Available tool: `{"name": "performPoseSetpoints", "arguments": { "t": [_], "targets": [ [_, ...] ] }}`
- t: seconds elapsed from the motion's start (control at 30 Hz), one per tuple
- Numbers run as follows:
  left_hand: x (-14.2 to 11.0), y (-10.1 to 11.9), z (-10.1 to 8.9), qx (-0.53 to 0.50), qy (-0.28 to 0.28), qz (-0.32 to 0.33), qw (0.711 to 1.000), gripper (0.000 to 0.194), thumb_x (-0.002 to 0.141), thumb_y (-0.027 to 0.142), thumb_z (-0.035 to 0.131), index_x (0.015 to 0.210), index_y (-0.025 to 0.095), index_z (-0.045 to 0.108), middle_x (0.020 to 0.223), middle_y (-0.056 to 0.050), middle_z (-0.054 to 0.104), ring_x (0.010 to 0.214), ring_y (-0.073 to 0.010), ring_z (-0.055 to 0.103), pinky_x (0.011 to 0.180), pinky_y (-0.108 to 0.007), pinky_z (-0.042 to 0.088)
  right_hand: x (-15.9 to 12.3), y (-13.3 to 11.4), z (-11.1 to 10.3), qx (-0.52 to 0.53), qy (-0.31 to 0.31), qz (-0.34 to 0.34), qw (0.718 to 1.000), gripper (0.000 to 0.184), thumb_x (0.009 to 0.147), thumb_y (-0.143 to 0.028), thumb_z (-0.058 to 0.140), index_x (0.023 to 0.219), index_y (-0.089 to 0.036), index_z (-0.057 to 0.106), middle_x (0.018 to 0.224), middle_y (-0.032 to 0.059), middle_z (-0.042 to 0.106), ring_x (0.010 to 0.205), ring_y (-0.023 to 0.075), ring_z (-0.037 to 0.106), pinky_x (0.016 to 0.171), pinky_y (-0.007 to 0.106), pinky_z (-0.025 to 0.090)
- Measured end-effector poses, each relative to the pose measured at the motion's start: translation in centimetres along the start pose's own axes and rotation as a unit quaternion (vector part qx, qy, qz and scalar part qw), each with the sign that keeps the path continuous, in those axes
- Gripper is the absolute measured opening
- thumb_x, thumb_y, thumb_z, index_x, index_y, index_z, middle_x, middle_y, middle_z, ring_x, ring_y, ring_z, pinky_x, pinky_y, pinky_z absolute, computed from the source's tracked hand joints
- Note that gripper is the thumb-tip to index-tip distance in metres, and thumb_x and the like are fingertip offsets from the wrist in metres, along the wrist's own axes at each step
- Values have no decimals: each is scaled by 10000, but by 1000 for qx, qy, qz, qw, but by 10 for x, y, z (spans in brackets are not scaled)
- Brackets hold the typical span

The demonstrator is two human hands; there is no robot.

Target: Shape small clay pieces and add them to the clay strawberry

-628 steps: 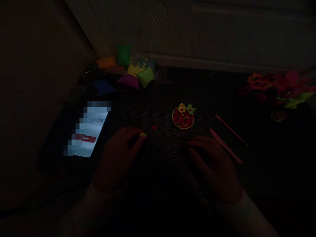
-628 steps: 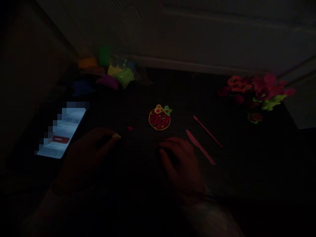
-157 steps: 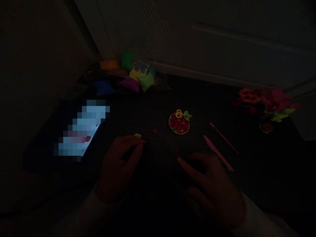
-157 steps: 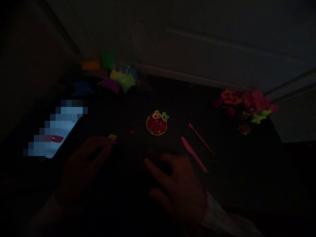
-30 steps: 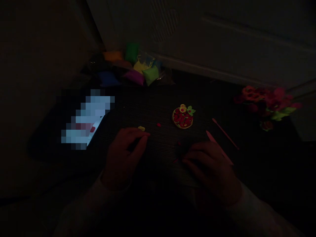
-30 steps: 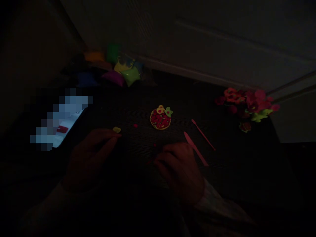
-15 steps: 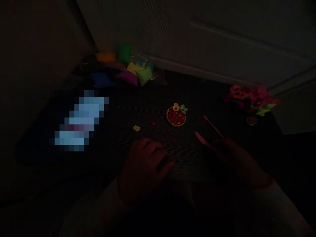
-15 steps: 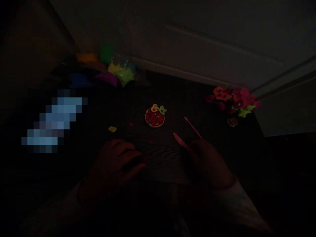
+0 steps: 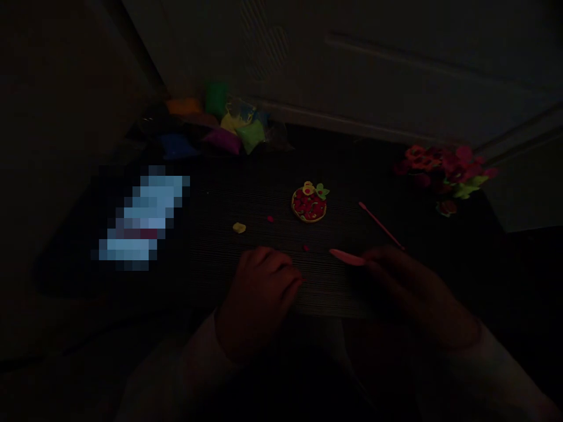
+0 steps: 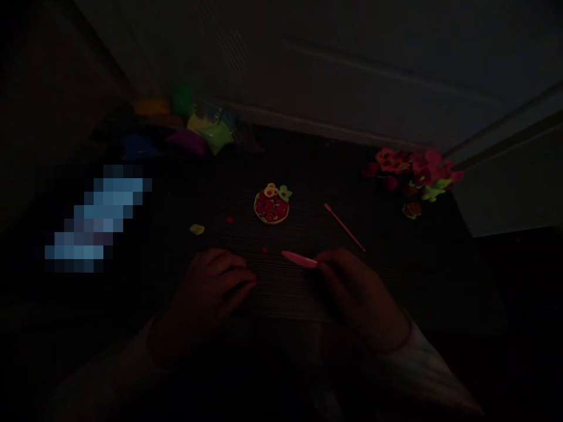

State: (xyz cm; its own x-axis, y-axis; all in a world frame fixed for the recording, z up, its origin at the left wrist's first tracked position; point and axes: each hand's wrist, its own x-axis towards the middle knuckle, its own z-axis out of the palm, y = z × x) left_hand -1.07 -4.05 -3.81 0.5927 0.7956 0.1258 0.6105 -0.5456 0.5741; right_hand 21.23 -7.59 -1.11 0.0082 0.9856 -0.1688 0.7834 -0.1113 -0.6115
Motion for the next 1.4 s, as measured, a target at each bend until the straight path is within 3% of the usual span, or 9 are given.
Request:
{"name": "performPoseSetpoints", "arguments": {
  "t": [0.17, 0.3, 0.57, 0.8, 1.03, 1.2, 1.4],
  "targets": [
    [-1, -3, 0, -3, 0, -4, 1000, 139, 786, 245, 512, 876, 220, 614, 868, -10, 615, 851, -183, 482, 752, -373, 371, 0, -17, 13, -2, -76, 3, 997, 143, 816, -325, 437, 809, -228, 543, 747, -10, 608, 672, 129, 574, 597, 254, 444],
    [-4, -7, -5, -18, -4, 5, 1000, 162, 783, 230, 516, 918, 201, 601, 896, -19, 604, 874, -180, 476, 779, -369, 378, 5, -26, 19, -37, -68, -26, 997, 131, 819, -303, 436, 791, -214, 528, 725, -8, 596, 676, 138, 559, 652, 298, 402],
    [-15, -9, -12, 19, 53, 40, 998, 231, 781, 134, 467, 951, 201, 609, 877, -37, 581, 857, -178, 464, 756, -351, 393, 12, -34, 32, -90, -66, -61, 992, 126, 816, -285, 452, 782, -198, 537, 743, 7, 583, 734, 159, 516, 690, 336, 335],
    [-15, -5, -7, 58, 38, 81, 994, 321, 770, 146, 459, 1037, 274, 583, 865, -25, 598, 813, -193, 463, 694, -366, 383, 13, -39, 36, -120, -56, -59, 989, 122, 798, -272, 477, 727, -193, 538, 714, 10, 580, 719, 168, 505, 666, 330, 322],
    [-13, -3, -4, 89, 33, 86, 992, 268, 789, 190, 441, 999, 234, 602, 861, -37, 618, 820, -214, 465, 662, -379, 392, 19, -41, 36, -170, -65, -49, 982, 133, 764, -317, 535, 721, -194, 505, 684, -1, 574, 664, 164, 522, 642, 314, 327],
    [-12, 1, -4, 136, 23, 104, 985, 225, 793, 192, 447, 939, 198, 618, 856, -34, 627, 837, -228, 464, 662, -382, 389, 23, -44, 35, -223, -91, -65, 968, 133, 774, -304, 520, 726, -186, 482, 669, 9, 571, 630, 171, 522, 617, 307, 329],
    [-13, -1, -2, 174, 28, 143, 974, 236, 798, 184, 437, 968, 178, 601, 877, -44, 622, 826, -221, 470, 655, -379, 389, 22, -47, 36, -270, -77, -95, 955, 113, 780, -277, 496, 719, -182, 491, 649, 22, 562, 627, 178, 505, 589, 298, 294]
  ]
}}
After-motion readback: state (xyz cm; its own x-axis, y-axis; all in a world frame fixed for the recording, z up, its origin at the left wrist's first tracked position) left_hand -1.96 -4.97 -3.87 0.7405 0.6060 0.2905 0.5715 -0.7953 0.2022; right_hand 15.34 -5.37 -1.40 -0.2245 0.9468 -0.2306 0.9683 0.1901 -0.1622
